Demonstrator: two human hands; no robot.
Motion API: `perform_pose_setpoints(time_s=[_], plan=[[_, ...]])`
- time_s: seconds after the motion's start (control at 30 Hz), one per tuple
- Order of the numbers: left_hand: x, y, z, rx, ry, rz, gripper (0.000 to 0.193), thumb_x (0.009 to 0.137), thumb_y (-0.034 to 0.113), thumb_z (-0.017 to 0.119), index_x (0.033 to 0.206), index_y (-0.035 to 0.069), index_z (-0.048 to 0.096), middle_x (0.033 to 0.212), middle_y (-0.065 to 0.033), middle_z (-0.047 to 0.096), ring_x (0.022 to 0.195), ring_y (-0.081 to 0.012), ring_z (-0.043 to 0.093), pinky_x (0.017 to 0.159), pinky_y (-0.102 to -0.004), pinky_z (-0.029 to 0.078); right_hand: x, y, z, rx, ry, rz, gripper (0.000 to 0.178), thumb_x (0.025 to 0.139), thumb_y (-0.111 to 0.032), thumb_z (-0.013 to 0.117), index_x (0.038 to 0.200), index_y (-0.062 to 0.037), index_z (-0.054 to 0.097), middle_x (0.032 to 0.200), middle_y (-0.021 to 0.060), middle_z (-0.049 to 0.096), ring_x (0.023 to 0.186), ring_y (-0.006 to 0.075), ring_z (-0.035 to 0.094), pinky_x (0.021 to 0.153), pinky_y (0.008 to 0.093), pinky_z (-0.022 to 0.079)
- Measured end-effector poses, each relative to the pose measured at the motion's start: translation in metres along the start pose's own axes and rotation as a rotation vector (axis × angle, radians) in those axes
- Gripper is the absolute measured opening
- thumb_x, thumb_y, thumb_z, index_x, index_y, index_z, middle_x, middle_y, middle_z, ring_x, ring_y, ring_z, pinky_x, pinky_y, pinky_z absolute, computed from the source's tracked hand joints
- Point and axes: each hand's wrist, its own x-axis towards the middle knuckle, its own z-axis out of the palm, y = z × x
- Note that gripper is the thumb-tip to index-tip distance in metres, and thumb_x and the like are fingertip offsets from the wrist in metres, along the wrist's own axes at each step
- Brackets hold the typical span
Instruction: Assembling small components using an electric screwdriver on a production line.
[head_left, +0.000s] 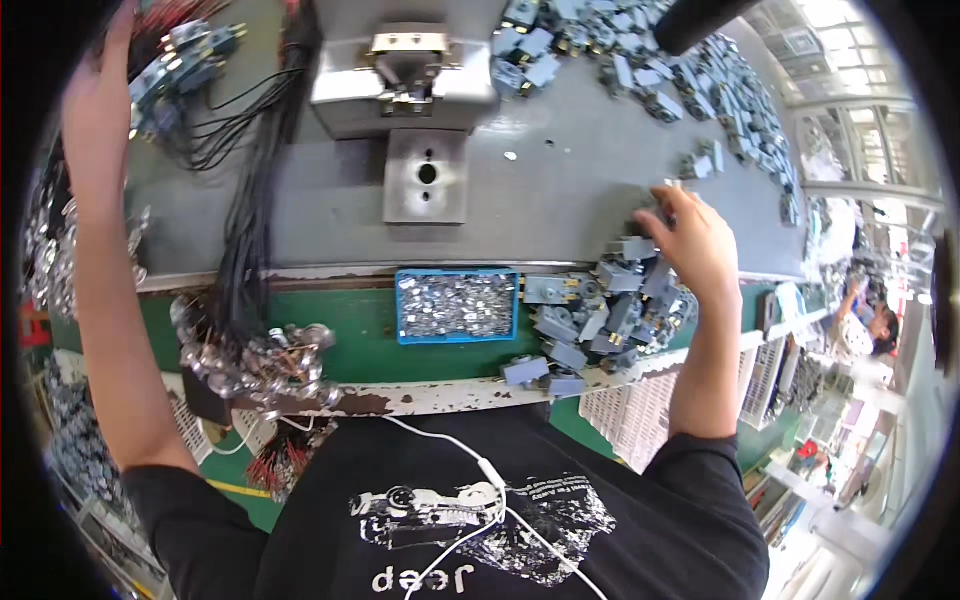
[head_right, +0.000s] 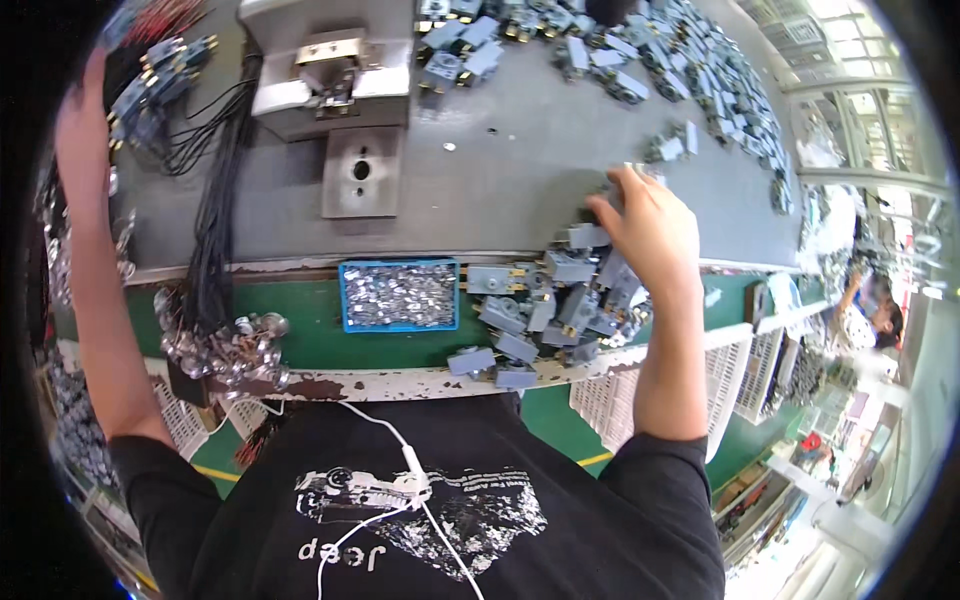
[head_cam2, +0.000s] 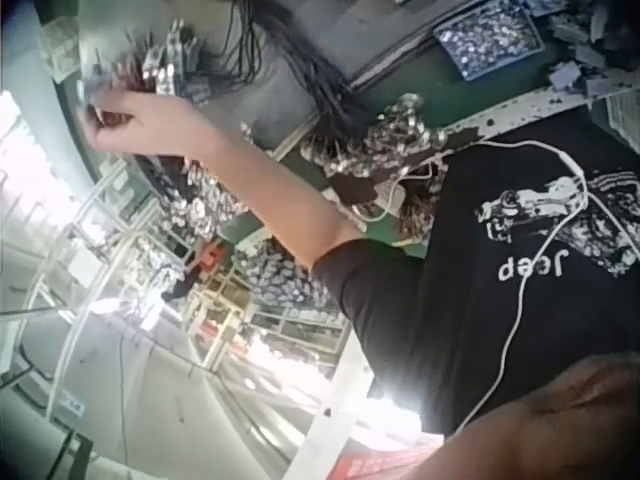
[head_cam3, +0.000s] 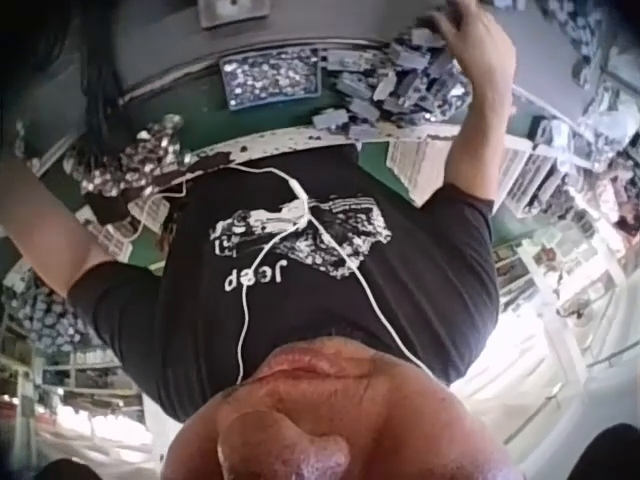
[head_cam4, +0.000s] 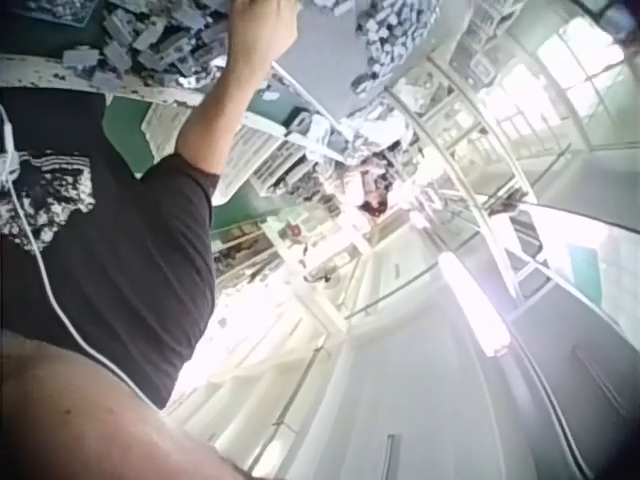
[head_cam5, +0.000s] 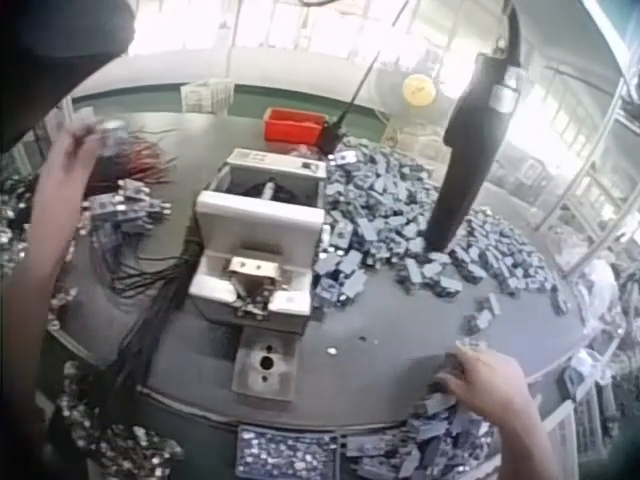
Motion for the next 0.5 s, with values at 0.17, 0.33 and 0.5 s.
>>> perform_pose_setpoints(time_s=[0.17, 0.33, 0.5], plan=[[-0.016, -0.008, -0.007, -0.180, -0.186, 0.261, 0.025, 0.103, 0.019, 0.065, 0.122, 0.002, 0.067, 0.115, -0.0072, 0.070, 0.102, -0.0139, 0.064, 0.093, -0.0278, 0.048, 0.001, -0.004, 0.002, 0.129, 0.019, 0.003, 0.034, 0.091, -0.016, 0.077, 0.124, -0.0085, 0.073, 0.112, 0.0096, 0.075, 0.097, 0.0199, 0.072, 0.081, 0.0327, 0.057], [-0.079, 0.043, -0.034, 0.078, -1.097, 0.483, 0.016, 0.086, 0.009, 0.070, 0.102, 0.007, 0.071, 0.091, -0.0088, 0.068, 0.088, -0.0264, 0.068, 0.081, -0.0393, 0.054, 0.011, -0.077, -0.019, 0.616, 0.343, -0.553, 0.051, 0.080, 0.011, 0.074, 0.127, -0.0080, 0.072, 0.129, 0.0111, 0.069, 0.113, 0.0227, 0.069, 0.089, 0.0336, 0.058], [-0.112, 0.058, -0.047, 0.303, -1.385, 0.425, 0.008, 0.080, 0.013, 0.074, 0.088, 0.011, 0.076, 0.088, -0.0097, 0.066, 0.092, -0.0298, 0.067, 0.080, -0.0417, 0.054, 0.026, -0.150, 0.013, 0.549, 0.349, -0.888, 0.051, 0.073, 0.009, 0.075, 0.121, -0.0093, 0.070, 0.131, 0.0137, 0.067, 0.109, 0.0333, 0.069, 0.087, 0.0392, 0.059]])
